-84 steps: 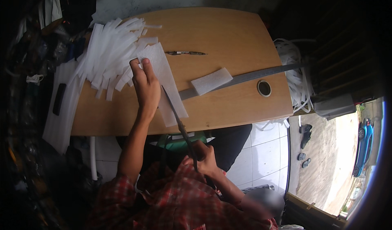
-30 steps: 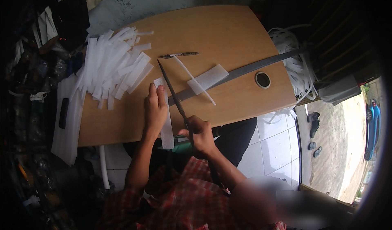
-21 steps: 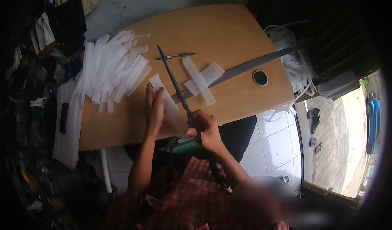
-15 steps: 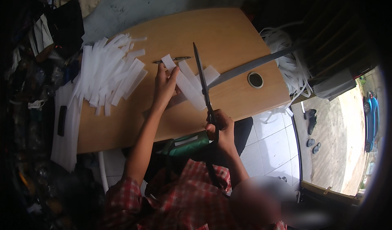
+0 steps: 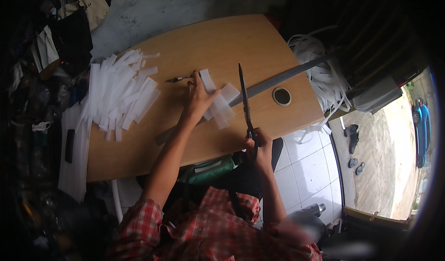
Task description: The person measures and cuts white foam strips into smaller pieces using a ruler, pen, and scissors. They repeatedly mark lengths on the foam, cut along the marks, and stack the cut pieces on the table.
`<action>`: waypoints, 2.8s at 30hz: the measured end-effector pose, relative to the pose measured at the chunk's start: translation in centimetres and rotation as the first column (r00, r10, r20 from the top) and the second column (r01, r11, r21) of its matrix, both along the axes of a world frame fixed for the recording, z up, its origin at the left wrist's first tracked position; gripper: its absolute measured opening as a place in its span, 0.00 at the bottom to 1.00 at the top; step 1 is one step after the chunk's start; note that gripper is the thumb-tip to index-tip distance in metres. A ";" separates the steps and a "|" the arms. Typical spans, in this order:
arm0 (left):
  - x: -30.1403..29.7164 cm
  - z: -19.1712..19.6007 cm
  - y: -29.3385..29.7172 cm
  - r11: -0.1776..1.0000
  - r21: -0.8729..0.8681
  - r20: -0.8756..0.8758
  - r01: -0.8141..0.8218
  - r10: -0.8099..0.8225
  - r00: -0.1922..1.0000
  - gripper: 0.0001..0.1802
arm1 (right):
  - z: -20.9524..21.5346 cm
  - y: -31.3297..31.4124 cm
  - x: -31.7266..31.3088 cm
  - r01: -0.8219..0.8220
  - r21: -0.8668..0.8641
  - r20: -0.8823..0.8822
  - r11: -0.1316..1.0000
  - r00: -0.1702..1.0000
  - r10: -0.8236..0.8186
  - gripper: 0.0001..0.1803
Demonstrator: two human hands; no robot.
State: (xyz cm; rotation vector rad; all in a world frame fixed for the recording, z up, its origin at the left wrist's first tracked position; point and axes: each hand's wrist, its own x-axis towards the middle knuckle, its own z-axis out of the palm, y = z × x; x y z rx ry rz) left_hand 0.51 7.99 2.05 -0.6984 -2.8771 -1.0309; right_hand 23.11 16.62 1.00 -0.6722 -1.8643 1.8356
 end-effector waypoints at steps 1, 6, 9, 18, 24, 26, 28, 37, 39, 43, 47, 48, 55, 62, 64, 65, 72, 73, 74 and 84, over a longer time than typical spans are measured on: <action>-0.3 -0.5 0.0 1.000 0.003 -0.033 -0.001 0.001 0.999 0.46 | 0.0 0.1 -0.1 0.002 0.003 -0.005 1.000 1.000 -0.002 0.39; -1.4 0.4 -0.8 0.957 0.291 0.231 -0.007 -0.064 0.971 0.37 | 0.2 0.2 -0.3 0.020 -0.036 0.011 0.999 1.000 -0.019 0.40; -1.5 2.4 -3.0 0.910 0.408 0.262 0.073 -0.194 0.945 0.24 | -1.0 0.9 0.3 -0.022 -0.054 -0.045 0.998 0.999 0.020 0.36; -9.2 11.3 -15.7 0.999 0.032 -0.486 -0.009 0.023 0.874 0.15 | -0.6 0.7 0.1 -0.005 -0.047 -0.027 0.999 1.000 0.004 0.39; -16.6 12.5 -23.5 0.823 -0.436 -0.512 -0.364 0.106 0.853 0.24 | -0.6 0.7 0.1 -0.033 -0.067 -0.049 0.997 0.998 0.030 0.38; -16.7 11.8 -24.3 0.744 -0.525 -0.518 -0.413 0.107 0.849 0.27 | -0.7 0.9 0.1 -0.047 -0.064 -0.041 0.997 0.998 0.045 0.38; -15.6 10.9 -22.7 0.814 -0.414 -0.550 -0.408 0.134 0.824 0.29 | -1.0 1.2 0.3 -0.046 -0.063 -0.033 0.997 0.999 0.044 0.37; -0.8 2.9 -7.7 0.904 -0.141 -0.106 0.405 -0.420 0.901 0.25 | -1.0 0.9 0.5 -0.051 -0.023 -0.004 0.998 0.999 0.051 0.45; 0.3 1.0 -6.6 0.908 -0.153 -0.068 0.390 -0.403 0.913 0.26 | -0.5 1.0 0.5 -0.069 -0.050 -0.027 0.996 0.997 0.067 0.43; 0.0 -1.1 -6.7 0.925 0.080 0.013 0.371 -0.373 0.928 0.20 | -0.2 0.4 0.8 -0.105 -0.119 -0.069 0.987 0.993 0.097 0.42; -1.1 -1.1 -8.3 0.920 0.331 0.227 0.208 -0.292 0.929 0.13 | 0.3 -1.4 1.2 -0.219 -0.085 -0.023 0.972 0.976 0.218 0.46; -0.8 -0.6 -8.7 0.901 0.414 0.251 0.130 -0.250 0.935 0.12 | 0.3 -2.2 1.6 -0.253 -0.074 -0.012 0.965 0.968 0.252 0.47; 2.5 5.0 -8.8 0.749 0.659 0.080 -0.070 0.023 0.997 0.12 | 1.9 -7.2 1.8 -0.458 0.033 0.124 0.888 0.884 0.451 0.56; 3.9 4.8 -8.5 0.698 0.716 0.055 0.002 -0.060 0.997 0.11 | 1.3 -7.4 1.5 -0.552 0.073 0.160 0.831 0.829 0.536 0.57; 4.0 4.5 -8.5 0.687 0.727 0.061 -0.002 -0.061 0.996 0.12 | 1.6 -7.4 1.3 -0.544 0.082 0.154 0.835 0.835 0.528 0.56; 4.0 4.5 -8.5 0.681 0.732 0.059 0.002 -0.065 0.996 0.11 | 1.8 -7.4 1.2 -0.536 0.077 0.148 0.841 0.840 0.522 0.56; 4.2 4.8 -8.9 0.668 0.744 0.088 -0.002 -0.094 0.992 0.11 | 1.7 -8.5 1.4 -0.469 0.052 0.083 0.882 0.882 0.464 0.53; 4.2 4.8 -8.9 0.664 0.748 0.098 -0.007 -0.100 0.990 0.11 | 1.6 -8.6 1.4 -0.455 0.050 0.074 0.889 0.890 0.451 0.53; 4.2 4.7 -9.0 0.659 0.752 0.103 -0.003 -0.113 0.988 0.11 | 1.5 -8.7 1.5 -0.452 0.056 0.074 0.890 0.891 0.448 0.52; 4.9 5.1 -9.6 0.677 0.736 0.187 0.017 -0.227 0.956 0.11 | 0.8 -8.9 1.8 -0.404 0.027 0.048 0.914 0.914 0.403 0.45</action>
